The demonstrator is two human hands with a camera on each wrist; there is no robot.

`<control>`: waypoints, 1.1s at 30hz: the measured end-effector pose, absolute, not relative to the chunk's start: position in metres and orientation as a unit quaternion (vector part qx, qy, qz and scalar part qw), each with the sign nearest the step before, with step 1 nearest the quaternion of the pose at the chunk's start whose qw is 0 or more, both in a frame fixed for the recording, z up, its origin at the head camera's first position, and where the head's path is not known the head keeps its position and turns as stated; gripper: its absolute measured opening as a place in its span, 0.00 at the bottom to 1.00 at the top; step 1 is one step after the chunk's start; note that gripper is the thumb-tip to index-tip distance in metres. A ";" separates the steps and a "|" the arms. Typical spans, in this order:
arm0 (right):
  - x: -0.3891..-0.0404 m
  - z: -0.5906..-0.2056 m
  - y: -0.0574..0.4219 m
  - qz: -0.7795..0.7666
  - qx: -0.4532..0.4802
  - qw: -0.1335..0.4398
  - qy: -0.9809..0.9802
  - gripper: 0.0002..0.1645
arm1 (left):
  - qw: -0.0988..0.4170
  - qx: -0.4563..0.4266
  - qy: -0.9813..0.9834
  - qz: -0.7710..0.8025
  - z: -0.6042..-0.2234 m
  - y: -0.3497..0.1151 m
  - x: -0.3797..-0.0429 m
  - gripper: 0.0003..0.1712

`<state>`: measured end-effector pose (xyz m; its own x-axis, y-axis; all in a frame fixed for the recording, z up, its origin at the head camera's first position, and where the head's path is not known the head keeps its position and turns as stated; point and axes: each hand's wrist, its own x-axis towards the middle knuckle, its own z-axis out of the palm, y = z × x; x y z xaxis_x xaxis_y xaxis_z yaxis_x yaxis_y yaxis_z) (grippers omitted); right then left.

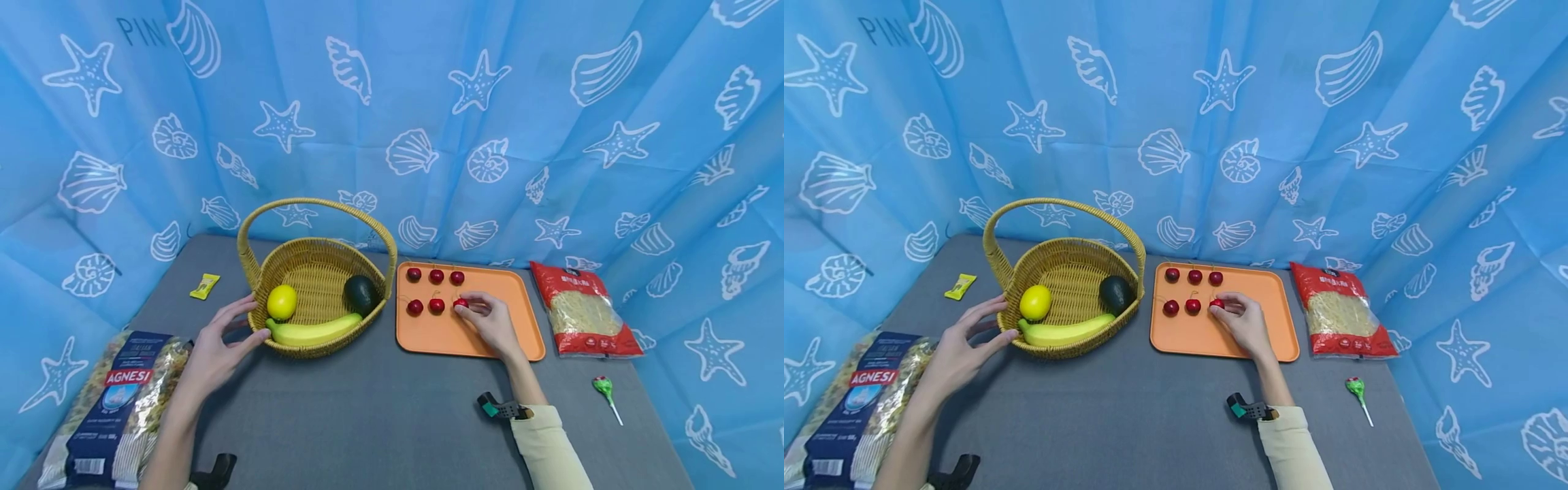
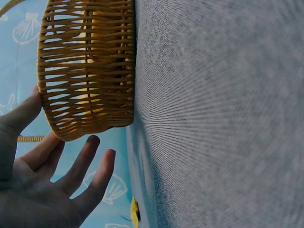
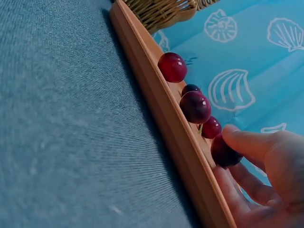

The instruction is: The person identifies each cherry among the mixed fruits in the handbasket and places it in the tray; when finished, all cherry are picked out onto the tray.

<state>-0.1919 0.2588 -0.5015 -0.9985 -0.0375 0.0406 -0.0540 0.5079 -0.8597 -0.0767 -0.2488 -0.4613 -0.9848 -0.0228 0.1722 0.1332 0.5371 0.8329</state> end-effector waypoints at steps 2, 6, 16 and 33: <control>-0.192 -0.502 0.260 0.484 0.032 0.011 -0.874 0.23 | 0.080 -0.032 -0.872 -0.481 -0.461 -0.249 -0.077 0.32; -0.192 -0.500 0.260 0.461 0.057 0.014 -0.886 0.21 | 0.079 -0.031 -0.874 -0.479 -0.462 -0.249 -0.078 0.33; -0.194 -0.497 0.261 0.435 0.064 0.011 -0.898 0.21 | 0.062 -0.022 -0.877 -0.476 -0.459 -0.250 -0.078 0.35; -0.200 -0.490 0.260 0.454 0.051 -0.015 -0.889 0.23 | 0.049 -0.038 -0.903 -0.424 -0.444 -0.249 -0.078 0.38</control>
